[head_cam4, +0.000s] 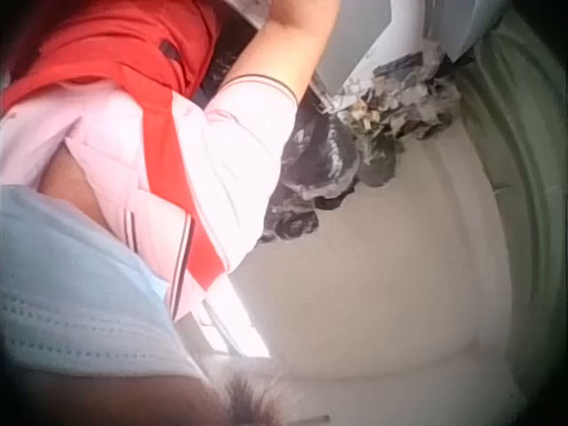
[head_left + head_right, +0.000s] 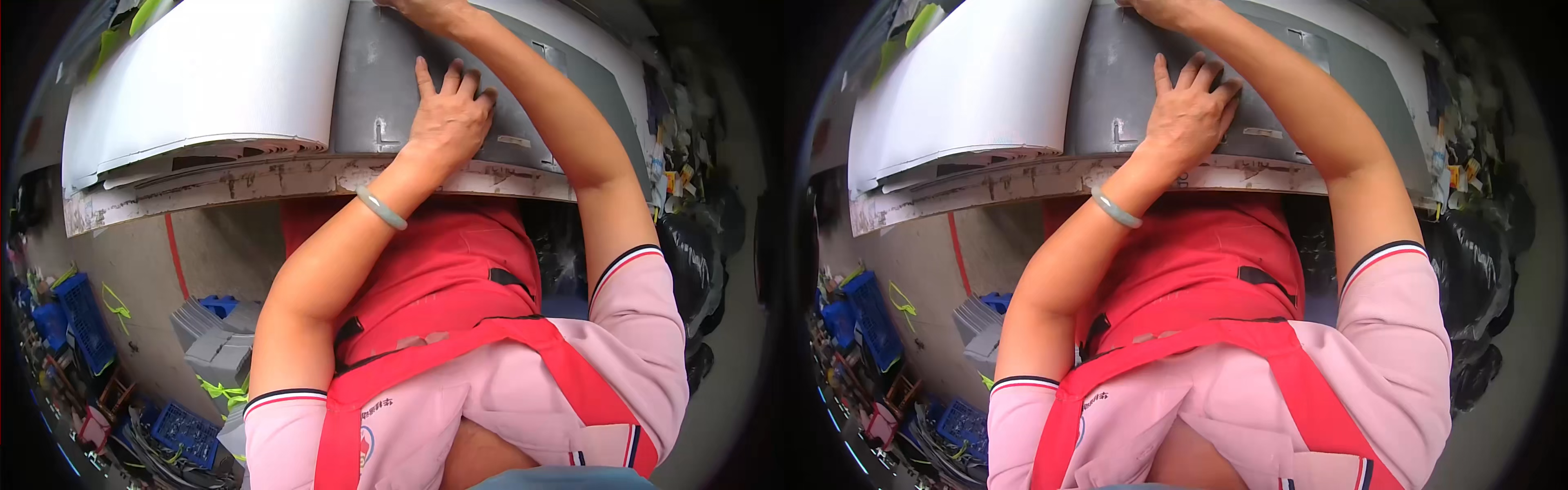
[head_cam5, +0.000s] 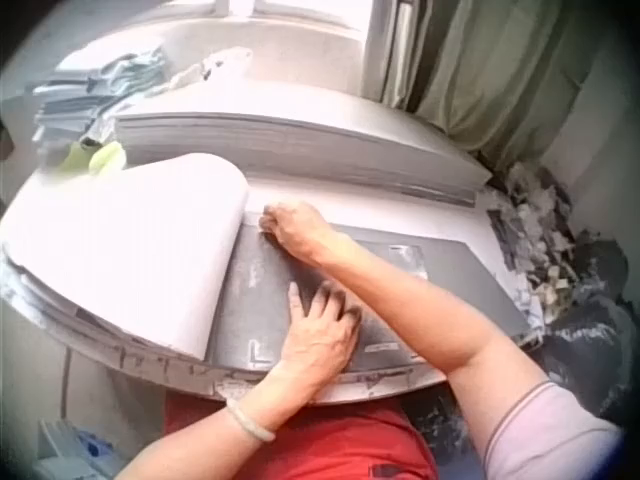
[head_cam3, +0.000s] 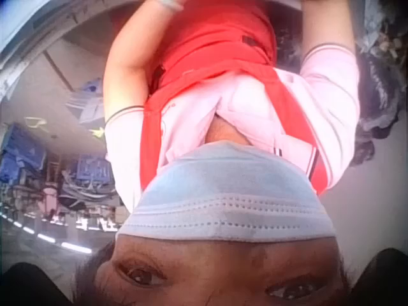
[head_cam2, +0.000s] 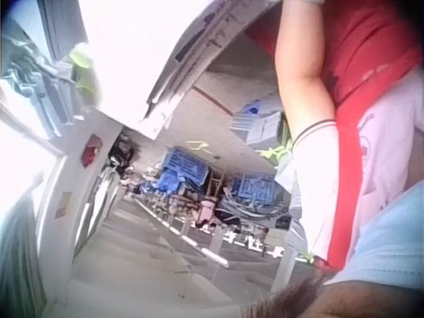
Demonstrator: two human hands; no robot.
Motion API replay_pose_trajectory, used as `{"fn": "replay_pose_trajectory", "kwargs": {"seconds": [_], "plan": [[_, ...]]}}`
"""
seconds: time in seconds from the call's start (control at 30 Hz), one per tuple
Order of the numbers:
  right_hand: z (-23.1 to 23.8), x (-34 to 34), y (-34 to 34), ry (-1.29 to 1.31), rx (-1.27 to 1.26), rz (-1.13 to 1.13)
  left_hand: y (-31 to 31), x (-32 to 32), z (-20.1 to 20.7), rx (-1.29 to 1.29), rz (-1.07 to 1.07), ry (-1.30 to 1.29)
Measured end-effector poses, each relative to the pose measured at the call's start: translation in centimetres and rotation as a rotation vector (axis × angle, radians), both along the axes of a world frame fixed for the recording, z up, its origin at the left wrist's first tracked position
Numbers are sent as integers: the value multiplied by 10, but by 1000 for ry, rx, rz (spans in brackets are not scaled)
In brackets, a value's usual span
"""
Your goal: Inspecting and organizing grey sheets and white protective materials at a manufacturing workstation.
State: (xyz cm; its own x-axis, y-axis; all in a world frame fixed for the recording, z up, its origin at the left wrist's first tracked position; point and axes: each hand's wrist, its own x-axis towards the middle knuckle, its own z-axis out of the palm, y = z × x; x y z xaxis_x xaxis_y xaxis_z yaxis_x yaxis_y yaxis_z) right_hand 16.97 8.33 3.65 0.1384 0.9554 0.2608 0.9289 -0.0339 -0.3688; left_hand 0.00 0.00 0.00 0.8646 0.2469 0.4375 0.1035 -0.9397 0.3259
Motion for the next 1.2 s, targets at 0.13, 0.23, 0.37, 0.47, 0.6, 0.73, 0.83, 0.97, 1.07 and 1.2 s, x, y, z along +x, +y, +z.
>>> {"fn": "replay_pose_trajectory", "kwargs": {"seconds": [0.13, 0.23, 0.37, 0.47, 0.6, 0.73, 0.83, 0.97, 1.07, 1.2], "plan": [[9, -8, 3, -82, -32, -83, 3, 0, -3, 6, 1, -59], [17, -6, -2, -148, -78, -132, 0, 0, -5, 18, 14, -71], [22, -16, -6, 554, -55, -356, 3, -1, -3, 25, 9, -56], [22, -27, 1, 626, -73, -444, 4, -1, -3, 30, 9, -39], [16, -27, 9, 647, -73, -522, 3, 0, -2, 45, 0, -25], [17, -23, 7, 681, -143, -423, 3, 1, -4, 21, 0, -69], [24, -44, -21, 751, -118, -480, 2, 2, -7, 31, 12, -56], [52, -103, -69, 883, -353, -278, 5, 0, 5, -329, -65, 185], [51, -128, -78, 700, -497, -141, 9, 10, -35, -170, -59, -235], [62, -135, -77, 577, -715, -203, 5, 1, -6, -107, -72, 23]]}}
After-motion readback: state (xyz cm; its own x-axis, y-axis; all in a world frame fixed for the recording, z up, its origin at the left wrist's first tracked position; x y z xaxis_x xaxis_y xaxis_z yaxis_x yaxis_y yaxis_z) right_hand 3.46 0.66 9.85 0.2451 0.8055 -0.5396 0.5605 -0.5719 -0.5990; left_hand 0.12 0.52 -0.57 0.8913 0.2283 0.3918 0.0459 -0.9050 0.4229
